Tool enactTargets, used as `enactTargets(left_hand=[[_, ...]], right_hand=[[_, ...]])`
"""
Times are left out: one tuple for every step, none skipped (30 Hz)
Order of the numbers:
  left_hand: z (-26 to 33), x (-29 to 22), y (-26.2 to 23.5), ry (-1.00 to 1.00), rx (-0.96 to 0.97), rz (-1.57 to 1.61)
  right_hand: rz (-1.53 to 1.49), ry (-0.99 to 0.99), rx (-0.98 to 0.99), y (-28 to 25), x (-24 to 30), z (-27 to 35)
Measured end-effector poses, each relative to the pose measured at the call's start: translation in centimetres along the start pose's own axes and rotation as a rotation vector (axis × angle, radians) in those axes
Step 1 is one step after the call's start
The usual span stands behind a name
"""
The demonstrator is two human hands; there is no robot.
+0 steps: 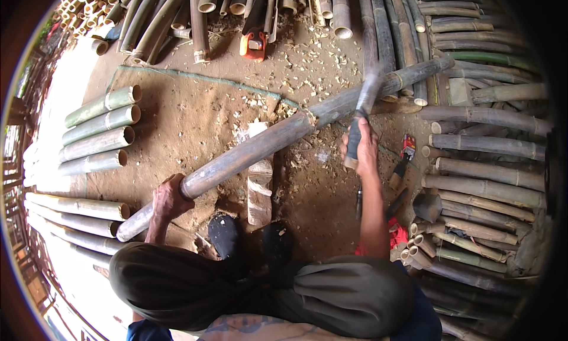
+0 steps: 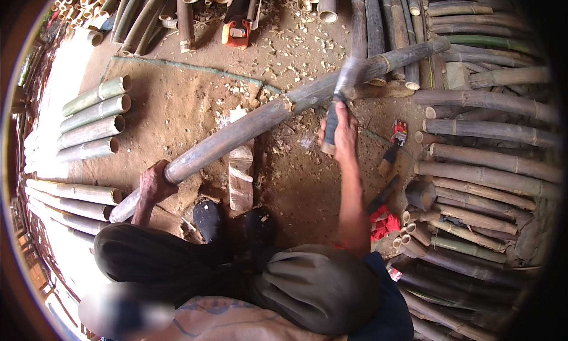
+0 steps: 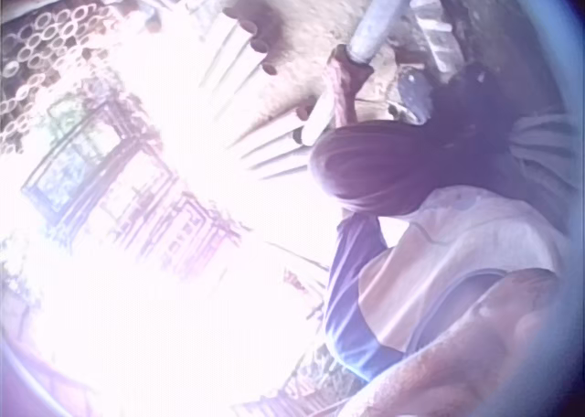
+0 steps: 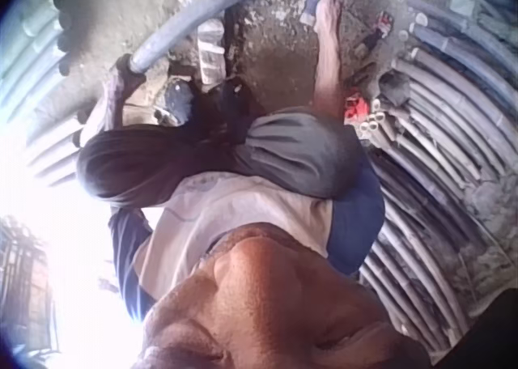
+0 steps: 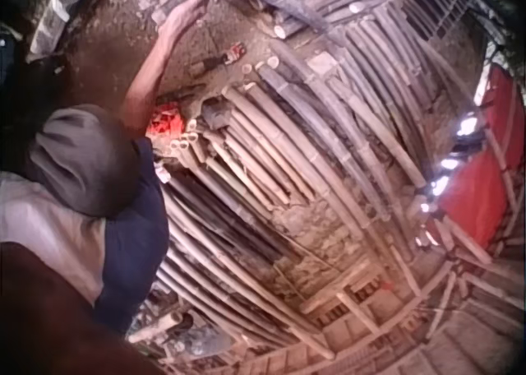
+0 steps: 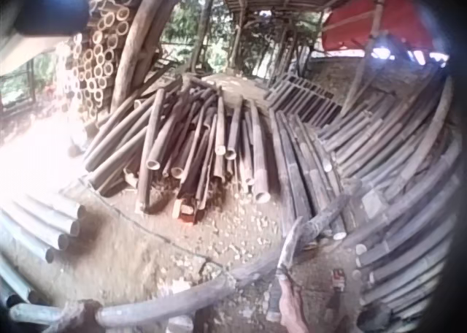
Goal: The person uses a knife to shave the surface of a bamboo stalk while sitting on the ground.
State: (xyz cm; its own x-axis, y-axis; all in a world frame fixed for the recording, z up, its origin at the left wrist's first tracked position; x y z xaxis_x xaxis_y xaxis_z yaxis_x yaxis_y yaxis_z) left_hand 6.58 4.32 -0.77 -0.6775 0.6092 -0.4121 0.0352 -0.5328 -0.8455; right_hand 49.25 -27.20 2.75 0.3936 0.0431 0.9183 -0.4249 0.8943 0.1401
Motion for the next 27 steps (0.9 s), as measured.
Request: enactTargets(left_hand=[[-0.2, 0.1, 0.0, 0.009, 0.008, 0.012], [-0.2, 0.2, 0.1, 0.007, 0.009, 0.012], [-0.1, 0.2, 0.2, 0.005, 0.010, 0.011], [0.0, 0.3, 0.2, 0.002, 0.007, 0.012], [0.1, 0.4, 0.2, -0.006, 0.004, 0.009], [0.2, 0.5, 0.1, -0.014, 0.000, 0.006], [0.4, 0.4, 0.2, -0.024, 0.001, 0.004], [0.4, 0.3, 0.1, -0.015, -0.002, 0.001], [0.2, 0.3, -0.1, -0.008, -0.005, -0.001], [0.1, 0.0, 0.1, 0.004, -0.003, 0.000], [-0.1, -0.2, 0.0, 0.015, -0.003, 0.004], [-0.1, -0.3, 0.0, 0.018, -0.004, 0.007], [0.2, 0.0, 0.0, 0.015, -0.010, 0.008], [0.4, 0.2, 0.0, 0.012, -0.016, 0.009], [0.5, 0.5, 0.1, -0.003, -0.010, 0.003], [0.4, 0.5, 0.0, -0.011, -0.008, -0.003], [0.5, 0.5, 0.2, -0.025, 0.001, -0.006], [0.3, 0.4, 0.1, -0.019, -0.005, -0.008], [0.2, 0.4, 0.2, -0.015, -0.008, -0.007], [0.1, 0.4, 0.2, -0.011, -0.012, -0.009], [0.3, 0.3, 0.4, -0.013, -0.015, -0.010], [0.5, 0.3, 0.3, -0.014, -0.023, -0.014], [0.6, 0.4, 0.1, -0.015, -0.031, -0.019], [0.6, 0.6, 0.1, -0.020, -0.020, -0.023], [0.6, 0.6, 0.1, -0.028, -0.014, -0.023], [0.6, 0.6, 0.1, -0.033, -0.002, -0.025], [0.4, 0.4, -0.1, -0.020, -0.015, -0.024]], right_hand=[[0.015, -0.035, -0.057, 0.6, -0.3, 0.5], [0.417, 0.102, 0.105, 2.0, -2.8, 0.3], [0.422, 0.158, 0.227, 3.1, -4.0, 1.0], [0.427, 0.212, 0.350, 5.4, -3.9, 2.4], [0.432, 0.228, 0.369, 5.1, -3.4, 1.9], [0.436, 0.243, 0.389, 4.5, -2.7, 1.4], [0.341, 0.218, 0.397, 4.8, -1.1, 1.6], [0.279, 0.150, 0.289, 3.1, -0.6, 0.6], [0.082, 0.100, 0.146, 2.1, -0.4, 0.1], [-0.110, 0.051, -0.004, 1.1, -0.3, 0.2], [0.069, 0.069, -0.020, 1.8, -0.6, 0.8], [0.493, 0.223, 0.215, 2.5, -4.5, 0.8], [0.439, 0.265, 0.280, 3.6, -4.7, 1.8], [0.383, 0.308, 0.345, 4.7, -4.8, 2.8], [0.409, 0.267, 0.373, 4.4, -4.3, 2.1], [0.435, 0.220, 0.396, 3.7, -3.3, 1.3], [0.326, 0.174, 0.346, 3.2, -1.9, 1.1], [0.233, 0.144, 0.214, 1.3, -1.3, 0.2], [0.058, 0.107, 0.054, 0.5, -1.1, 0.2], [-0.118, 0.069, -0.105, 0.0, -1.4, 0.6], [0.018, 0.144, 0.056, 2.0, -2.6, 1.2], [0.149, 0.213, 0.219, 4.0, -4.2, 2.2], [0.282, 0.281, 0.383, 5.5, -5.5, 3.2], [0.323, 0.244, 0.396, 5.3, -4.8, 2.9], [0.369, 0.203, 0.414, 4.6, -3.4, 2.3], [0.412, 0.165, 0.427, 3.8, -2.4, 1.8], [0.375, 0.148, 0.260, 1.6, -2.0, 0.6]])
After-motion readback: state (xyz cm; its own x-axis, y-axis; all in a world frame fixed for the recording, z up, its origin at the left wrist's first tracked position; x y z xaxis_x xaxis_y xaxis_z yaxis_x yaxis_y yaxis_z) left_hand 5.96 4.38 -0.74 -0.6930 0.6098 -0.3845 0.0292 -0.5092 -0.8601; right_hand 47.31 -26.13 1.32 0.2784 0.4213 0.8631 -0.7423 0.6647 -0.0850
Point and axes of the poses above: each hand's wrist, its own z-axis away from the middle knuckle, its own y-axis out of the palm, x = y × z, the point moved 10 cm from there along -z, towards the middle knuckle, and after that the axes turned 4 degrees about -z, right-handed, at the moved point
